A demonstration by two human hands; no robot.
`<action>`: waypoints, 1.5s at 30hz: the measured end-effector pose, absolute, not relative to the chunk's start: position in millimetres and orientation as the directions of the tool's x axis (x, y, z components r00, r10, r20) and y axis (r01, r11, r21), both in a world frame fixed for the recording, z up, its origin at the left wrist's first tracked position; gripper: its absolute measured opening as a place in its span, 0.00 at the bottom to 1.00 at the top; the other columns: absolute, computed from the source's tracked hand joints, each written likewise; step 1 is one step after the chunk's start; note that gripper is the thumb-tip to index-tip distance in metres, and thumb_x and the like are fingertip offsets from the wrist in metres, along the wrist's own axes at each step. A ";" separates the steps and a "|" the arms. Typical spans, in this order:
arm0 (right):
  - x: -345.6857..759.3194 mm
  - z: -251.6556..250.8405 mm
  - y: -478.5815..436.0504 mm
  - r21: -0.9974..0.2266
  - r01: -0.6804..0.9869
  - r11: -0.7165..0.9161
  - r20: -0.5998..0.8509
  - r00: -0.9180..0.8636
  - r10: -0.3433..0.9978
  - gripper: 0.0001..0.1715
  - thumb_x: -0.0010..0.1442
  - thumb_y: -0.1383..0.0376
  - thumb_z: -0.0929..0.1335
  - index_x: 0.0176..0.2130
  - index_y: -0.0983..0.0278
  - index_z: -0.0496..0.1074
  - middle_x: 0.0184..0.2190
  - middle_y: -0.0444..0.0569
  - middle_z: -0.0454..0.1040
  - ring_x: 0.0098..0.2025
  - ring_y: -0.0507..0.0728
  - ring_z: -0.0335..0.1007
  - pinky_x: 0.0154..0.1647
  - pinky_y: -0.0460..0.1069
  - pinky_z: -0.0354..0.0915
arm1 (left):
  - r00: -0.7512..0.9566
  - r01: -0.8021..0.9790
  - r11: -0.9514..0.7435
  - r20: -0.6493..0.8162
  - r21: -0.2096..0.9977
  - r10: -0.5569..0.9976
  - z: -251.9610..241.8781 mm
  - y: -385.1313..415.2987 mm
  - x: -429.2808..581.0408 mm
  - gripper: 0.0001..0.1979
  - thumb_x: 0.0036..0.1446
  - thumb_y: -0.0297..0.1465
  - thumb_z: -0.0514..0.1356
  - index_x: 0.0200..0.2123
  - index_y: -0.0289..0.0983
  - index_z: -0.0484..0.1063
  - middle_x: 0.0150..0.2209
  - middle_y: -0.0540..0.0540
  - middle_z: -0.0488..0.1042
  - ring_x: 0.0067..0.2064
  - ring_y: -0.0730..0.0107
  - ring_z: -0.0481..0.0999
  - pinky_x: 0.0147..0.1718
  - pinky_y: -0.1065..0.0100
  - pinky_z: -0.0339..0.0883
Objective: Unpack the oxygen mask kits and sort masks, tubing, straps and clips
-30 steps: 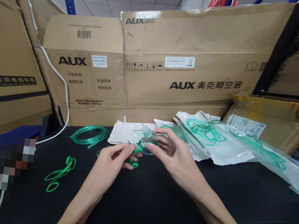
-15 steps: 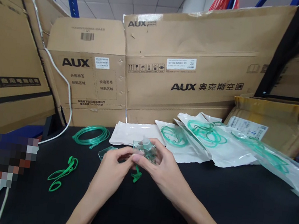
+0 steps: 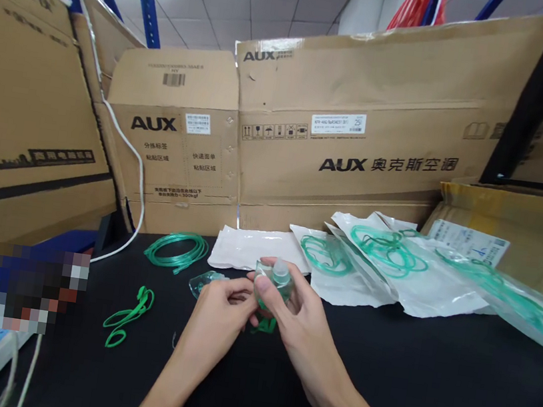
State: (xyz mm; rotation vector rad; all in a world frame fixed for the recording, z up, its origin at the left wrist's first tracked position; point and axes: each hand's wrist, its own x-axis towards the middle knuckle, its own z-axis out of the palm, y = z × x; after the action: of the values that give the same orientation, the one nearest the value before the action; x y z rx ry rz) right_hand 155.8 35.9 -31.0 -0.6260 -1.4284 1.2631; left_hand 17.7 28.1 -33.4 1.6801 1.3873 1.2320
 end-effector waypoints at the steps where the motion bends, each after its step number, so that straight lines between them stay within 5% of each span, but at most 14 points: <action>1: 154.0 -32.8 35.2 -0.923 -0.265 0.280 0.351 -0.280 0.893 0.23 0.61 0.51 0.72 0.51 0.59 0.70 0.39 0.47 0.74 0.35 0.55 0.72 0.33 0.49 0.73 | 0.011 0.391 -0.239 0.254 0.889 0.967 -32.8 27.8 17.7 0.17 0.61 0.38 0.56 0.25 0.36 0.77 0.19 0.50 0.73 0.22 0.69 0.70 0.23 0.71 0.59; 9: 155.1 -34.1 43.2 -0.936 -0.217 0.278 0.324 -0.221 0.920 0.24 0.54 0.53 0.76 0.46 0.62 0.74 0.31 0.43 0.73 0.24 0.51 0.65 0.25 0.47 0.67 | 0.047 0.472 -0.234 0.241 0.850 0.969 -32.6 24.2 22.3 0.20 0.65 0.38 0.53 0.24 0.37 0.74 0.17 0.52 0.69 0.21 0.70 0.67 0.24 0.70 0.56; 16: 183.0 -13.1 56.7 -0.894 -0.025 0.447 0.447 0.004 0.895 0.26 0.53 0.50 0.75 0.45 0.63 0.76 0.32 0.47 0.76 0.29 0.56 0.72 0.28 0.50 0.70 | 0.177 0.510 -0.307 0.251 0.804 0.952 -26.7 20.5 15.5 0.18 0.66 0.42 0.55 0.40 0.39 0.82 0.38 0.46 0.82 0.32 0.65 0.76 0.33 0.69 0.65; 19: 200.1 -5.3 65.5 -0.896 0.036 0.443 0.443 -0.010 0.896 0.31 0.50 0.48 0.76 0.47 0.64 0.76 0.28 0.45 0.75 0.23 0.54 0.68 0.24 0.49 0.68 | 0.109 0.703 -0.286 0.299 0.651 0.948 -10.1 31.7 -14.3 0.21 0.66 0.46 0.53 0.44 0.41 0.82 0.41 0.48 0.83 0.37 0.63 0.79 0.39 0.69 0.68; 21: 208.4 -4.3 71.8 -0.901 0.064 0.429 0.427 -0.043 0.903 0.33 0.49 0.48 0.77 0.47 0.65 0.76 0.27 0.44 0.74 0.20 0.52 0.66 0.21 0.49 0.66 | 0.056 0.875 -0.214 0.348 0.434 0.936 4.8 47.9 -41.3 0.22 0.68 0.47 0.50 0.44 0.44 0.82 0.45 0.50 0.83 0.45 0.62 0.80 0.46 0.70 0.67; 24: 213.0 -7.4 78.1 -0.900 0.071 0.431 0.427 -0.065 0.902 0.31 0.51 0.48 0.76 0.47 0.65 0.76 0.27 0.43 0.73 0.19 0.51 0.65 0.21 0.49 0.65 | -0.025 0.945 -0.090 0.343 0.316 0.939 20.6 82.3 -80.0 0.22 0.68 0.46 0.51 0.45 0.43 0.81 0.47 0.47 0.83 0.51 0.55 0.78 0.50 0.65 0.66; 32: 205.7 -12.2 75.7 -0.885 0.046 0.462 0.447 -0.185 0.875 0.26 0.55 0.50 0.75 0.47 0.63 0.76 0.28 0.43 0.73 0.21 0.50 0.65 0.21 0.47 0.65 | -0.079 0.993 0.073 0.061 0.092 0.995 -21.7 146.0 -115.2 0.13 0.65 0.39 0.63 0.45 0.34 0.75 0.47 0.43 0.78 0.48 0.60 0.78 0.50 0.52 0.71; 38: 206.3 -14.2 75.7 -0.881 0.033 0.472 0.454 -0.223 0.863 0.26 0.55 0.51 0.75 0.48 0.63 0.76 0.27 0.43 0.75 0.21 0.50 0.66 0.22 0.47 0.66 | -0.157 0.975 0.138 0.096 0.175 0.983 -18.8 152.4 -129.9 0.12 0.66 0.37 0.62 0.47 0.35 0.75 0.47 0.43 0.77 0.46 0.61 0.78 0.46 0.55 0.74; 45: 206.1 -16.2 76.7 -0.876 0.014 0.482 0.467 -0.226 0.855 0.25 0.55 0.51 0.76 0.48 0.61 0.76 0.30 0.44 0.75 0.25 0.51 0.67 0.21 0.46 0.69 | -0.329 0.843 0.116 0.333 0.525 0.884 51.8 146.3 -168.3 0.16 0.68 0.42 0.59 0.42 0.33 0.76 0.41 0.45 0.79 0.42 0.64 0.79 0.44 0.58 0.74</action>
State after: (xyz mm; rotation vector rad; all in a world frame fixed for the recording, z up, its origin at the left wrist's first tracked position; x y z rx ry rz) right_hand 206.1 76.7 -16.2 -0.7662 -1.6124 0.9415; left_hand -168.3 146.3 51.8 1.7820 2.2996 1.0095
